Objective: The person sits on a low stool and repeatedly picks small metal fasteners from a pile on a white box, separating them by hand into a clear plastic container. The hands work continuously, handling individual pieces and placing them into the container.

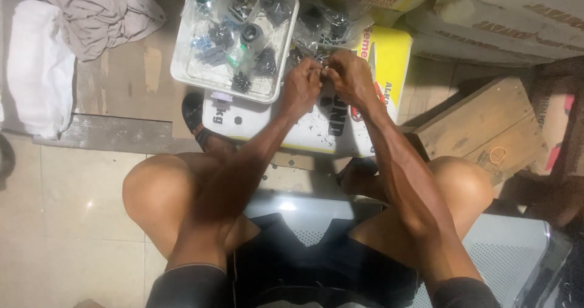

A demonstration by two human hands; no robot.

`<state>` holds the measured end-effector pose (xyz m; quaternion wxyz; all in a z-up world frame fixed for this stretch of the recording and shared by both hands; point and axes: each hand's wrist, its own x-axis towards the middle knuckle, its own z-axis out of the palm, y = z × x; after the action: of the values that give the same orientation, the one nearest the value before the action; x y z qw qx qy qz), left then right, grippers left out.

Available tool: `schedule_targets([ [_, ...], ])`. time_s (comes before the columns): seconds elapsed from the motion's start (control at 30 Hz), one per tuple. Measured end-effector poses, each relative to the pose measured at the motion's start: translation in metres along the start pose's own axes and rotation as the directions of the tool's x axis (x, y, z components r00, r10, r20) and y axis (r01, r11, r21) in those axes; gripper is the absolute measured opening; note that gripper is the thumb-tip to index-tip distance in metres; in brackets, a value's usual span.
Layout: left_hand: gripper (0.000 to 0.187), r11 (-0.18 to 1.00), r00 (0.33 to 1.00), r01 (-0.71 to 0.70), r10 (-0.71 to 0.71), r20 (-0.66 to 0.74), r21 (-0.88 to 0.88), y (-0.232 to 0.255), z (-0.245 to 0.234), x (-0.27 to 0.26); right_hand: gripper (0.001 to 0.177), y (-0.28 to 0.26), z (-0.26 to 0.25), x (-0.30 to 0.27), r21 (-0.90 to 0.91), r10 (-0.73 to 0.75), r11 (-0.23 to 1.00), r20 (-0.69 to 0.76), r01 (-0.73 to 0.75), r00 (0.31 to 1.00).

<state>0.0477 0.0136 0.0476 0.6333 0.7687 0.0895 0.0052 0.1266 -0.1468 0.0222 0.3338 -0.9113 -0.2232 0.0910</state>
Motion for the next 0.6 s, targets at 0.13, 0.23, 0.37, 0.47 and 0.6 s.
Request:
schedule_targets([
  [0.13, 0.018, 0.945, 0.998, 0.046, -0.057, 0.023, 0.323, -0.024, 0.005, -0.012, 0.01, 0.009, 0.019, 0.0, -0.069, -0.069, 0.996, -0.093, 0.063, 0.993],
  [0.23, 0.019, 0.852, 0.984, -0.104, 0.015, 0.175, 0.513, 0.001, -0.01, -0.028, 0.021, -0.004, 0.007, -0.005, -0.015, -0.031, 0.999, -0.078, 0.03, 0.996],
  [0.37, 0.02, 0.731, 0.96, -0.238, 0.078, 0.269, 0.639, 0.002, -0.014, -0.017, 0.01, -0.001, -0.002, -0.013, -0.059, -0.018, 0.998, -0.067, 0.014, 0.998],
  [0.47, 0.019, 0.669, 0.949, -0.299, 0.133, 0.286, 0.681, 0.002, -0.013, -0.015, 0.013, -0.003, 0.0, -0.021, -0.155, -0.066, 0.986, -0.007, 0.064, 0.998],
  [0.6, 0.019, 0.567, 0.925, -0.377, 0.274, 0.264, 0.732, -0.03, 0.005, -0.009, 0.017, 0.015, 0.019, -0.021, -0.251, -0.069, 0.965, 0.023, 0.072, 0.997],
])
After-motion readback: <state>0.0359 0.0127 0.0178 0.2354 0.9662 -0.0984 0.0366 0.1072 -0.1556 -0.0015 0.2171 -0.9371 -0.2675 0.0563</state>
